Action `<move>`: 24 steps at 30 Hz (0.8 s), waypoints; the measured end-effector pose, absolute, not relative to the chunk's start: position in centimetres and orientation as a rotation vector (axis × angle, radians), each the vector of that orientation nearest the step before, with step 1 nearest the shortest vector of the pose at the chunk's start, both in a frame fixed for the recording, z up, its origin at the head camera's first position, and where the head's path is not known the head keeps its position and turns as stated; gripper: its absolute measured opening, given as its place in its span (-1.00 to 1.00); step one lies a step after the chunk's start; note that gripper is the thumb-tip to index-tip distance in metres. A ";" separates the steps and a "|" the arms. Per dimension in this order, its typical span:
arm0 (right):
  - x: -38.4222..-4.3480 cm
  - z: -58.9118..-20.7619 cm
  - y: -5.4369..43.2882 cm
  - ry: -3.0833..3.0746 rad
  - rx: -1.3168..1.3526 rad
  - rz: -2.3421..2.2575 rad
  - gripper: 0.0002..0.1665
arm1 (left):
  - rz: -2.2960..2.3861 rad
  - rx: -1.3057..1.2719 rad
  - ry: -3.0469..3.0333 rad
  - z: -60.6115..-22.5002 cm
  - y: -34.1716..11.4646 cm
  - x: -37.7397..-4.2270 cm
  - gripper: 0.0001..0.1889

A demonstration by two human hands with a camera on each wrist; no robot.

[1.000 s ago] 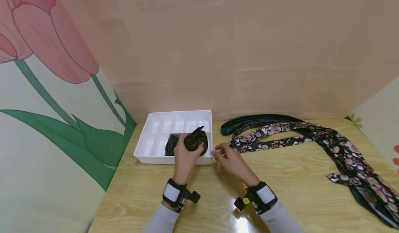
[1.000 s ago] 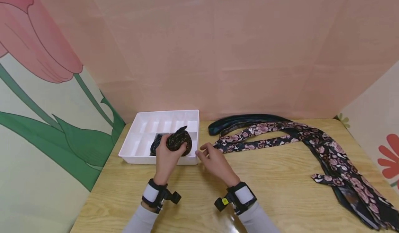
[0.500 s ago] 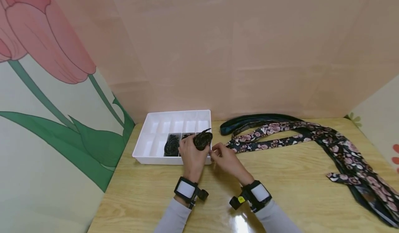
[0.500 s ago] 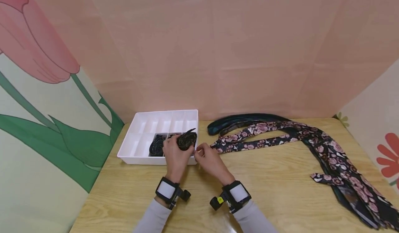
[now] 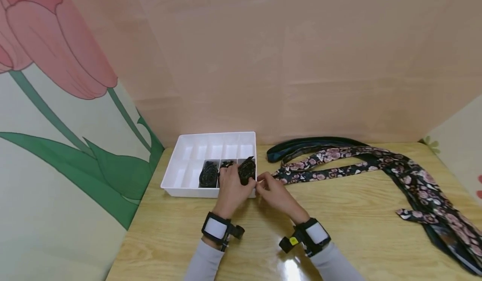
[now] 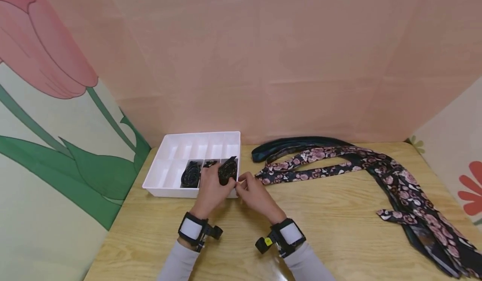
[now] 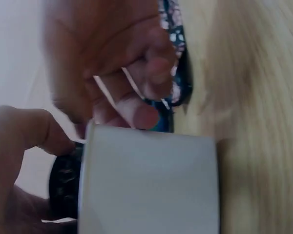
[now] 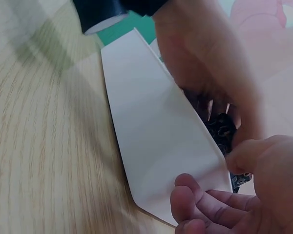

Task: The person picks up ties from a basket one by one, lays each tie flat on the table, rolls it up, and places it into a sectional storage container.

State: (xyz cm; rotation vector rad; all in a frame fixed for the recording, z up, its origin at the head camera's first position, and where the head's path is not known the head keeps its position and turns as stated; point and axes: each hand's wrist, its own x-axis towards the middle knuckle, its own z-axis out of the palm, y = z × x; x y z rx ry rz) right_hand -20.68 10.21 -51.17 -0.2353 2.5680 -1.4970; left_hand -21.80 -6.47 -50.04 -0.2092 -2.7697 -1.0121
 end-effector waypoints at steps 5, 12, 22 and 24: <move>-20.6 -51.3 10.2 2.546 -0.220 -1.523 -0.70 | -0.976 -0.276 -2.799 -49.7 -7.1 -21.6 -0.45; -20.5 -51.6 10.6 2.514 -0.246 -1.524 -0.65 | -0.840 -0.266 -2.810 -49.6 -6.8 -21.3 -0.59; -20.3 -52.4 14.0 2.900 -0.269 -1.246 -0.51 | -1.052 -0.215 -2.689 -50.0 -7.4 -21.0 -0.63; -20.3 -53.0 15.2 3.041 -0.247 -1.076 -0.46 | -1.130 -0.217 -2.602 -50.2 -7.6 -20.6 -0.72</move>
